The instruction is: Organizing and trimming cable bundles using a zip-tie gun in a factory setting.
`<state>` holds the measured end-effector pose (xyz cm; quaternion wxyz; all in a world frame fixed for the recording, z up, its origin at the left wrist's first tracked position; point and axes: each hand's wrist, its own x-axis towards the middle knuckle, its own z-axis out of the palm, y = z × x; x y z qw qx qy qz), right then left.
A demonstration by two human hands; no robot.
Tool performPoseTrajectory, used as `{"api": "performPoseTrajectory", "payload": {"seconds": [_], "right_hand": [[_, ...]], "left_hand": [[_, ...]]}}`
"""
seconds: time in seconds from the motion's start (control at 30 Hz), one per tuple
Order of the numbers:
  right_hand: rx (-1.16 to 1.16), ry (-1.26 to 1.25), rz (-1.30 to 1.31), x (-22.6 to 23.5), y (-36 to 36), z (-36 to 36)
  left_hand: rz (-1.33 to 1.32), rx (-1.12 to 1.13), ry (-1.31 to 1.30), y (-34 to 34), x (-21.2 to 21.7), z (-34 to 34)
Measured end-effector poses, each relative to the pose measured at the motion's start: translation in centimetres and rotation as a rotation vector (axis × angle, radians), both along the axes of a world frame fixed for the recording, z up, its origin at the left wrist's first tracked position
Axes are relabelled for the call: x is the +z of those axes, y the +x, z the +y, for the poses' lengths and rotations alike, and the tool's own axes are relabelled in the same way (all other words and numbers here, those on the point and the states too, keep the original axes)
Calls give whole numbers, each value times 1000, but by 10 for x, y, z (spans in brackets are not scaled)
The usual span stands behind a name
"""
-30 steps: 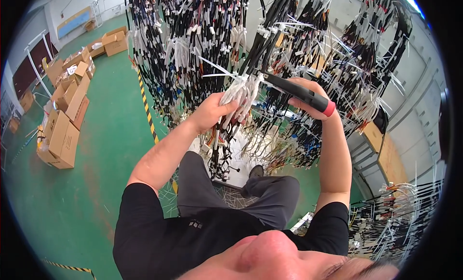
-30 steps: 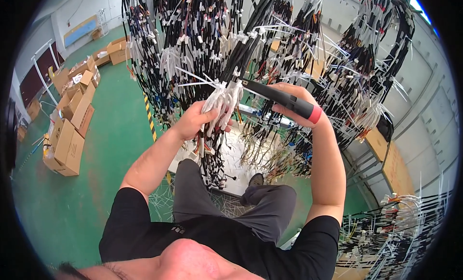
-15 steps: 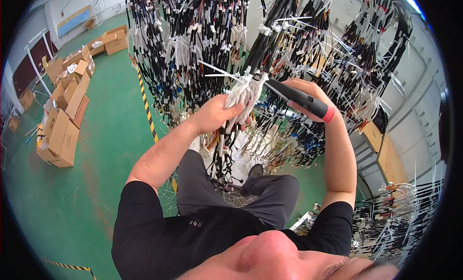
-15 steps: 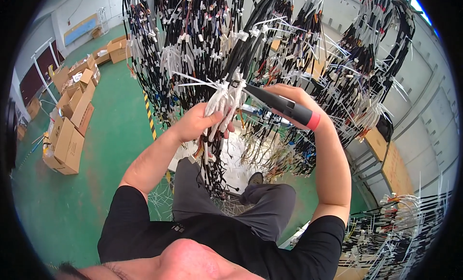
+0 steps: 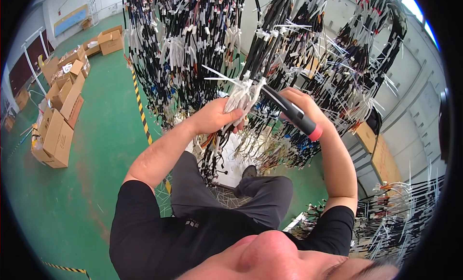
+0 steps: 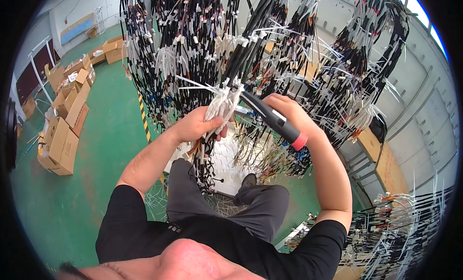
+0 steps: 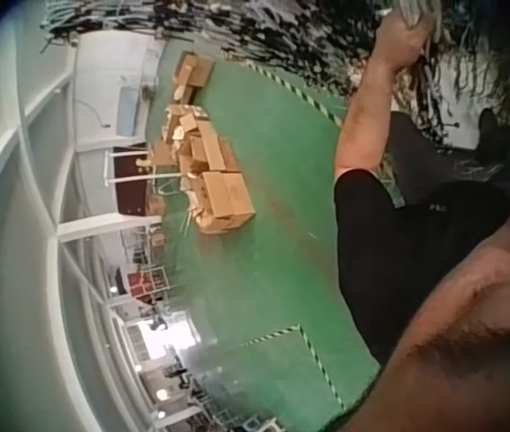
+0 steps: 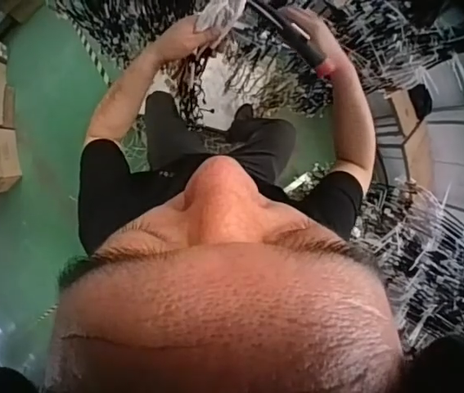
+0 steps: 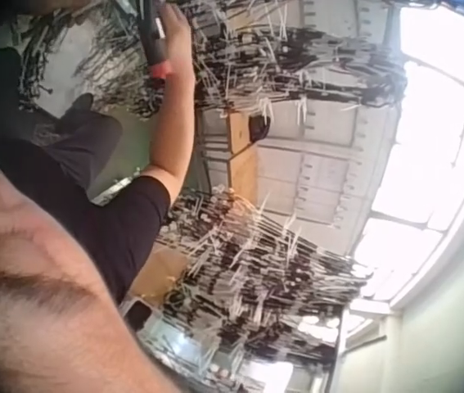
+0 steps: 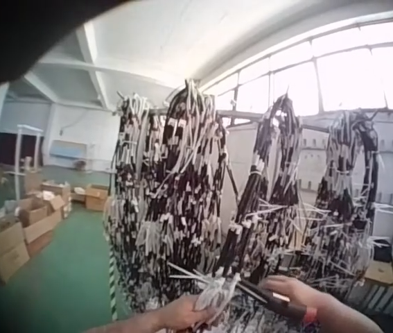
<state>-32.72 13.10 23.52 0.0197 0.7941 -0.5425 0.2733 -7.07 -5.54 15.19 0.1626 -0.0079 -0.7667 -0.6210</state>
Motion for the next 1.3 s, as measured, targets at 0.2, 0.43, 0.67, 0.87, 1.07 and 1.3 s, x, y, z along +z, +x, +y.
{"api": "performPoseTrajectory", "payload": {"seconds": [0.2, 0.43, 0.67, 0.87, 1.07, 1.3], "right_hand": [[-62, 133, -318, 1, -10, 1], [-295, -492, 418, -10, 27, 20], [-146, -161, -93, -41, 21, 15], [-115, -73, -127, -25, 4, 11], [-325, -635, 335, -38, 18, 23], [-644, -504, 24, -124, 9, 45]], "left_hand": [[-4, -79, 26, -4, 5, 1], [114, -111, 128, -6, -10, -6], [163, -427, 429, -17, -21, -12], [120, -475, 420, -23, -23, -9], [163, -501, 482, -22, -26, -11], [135, -528, 512, -21, -22, -16]]}}
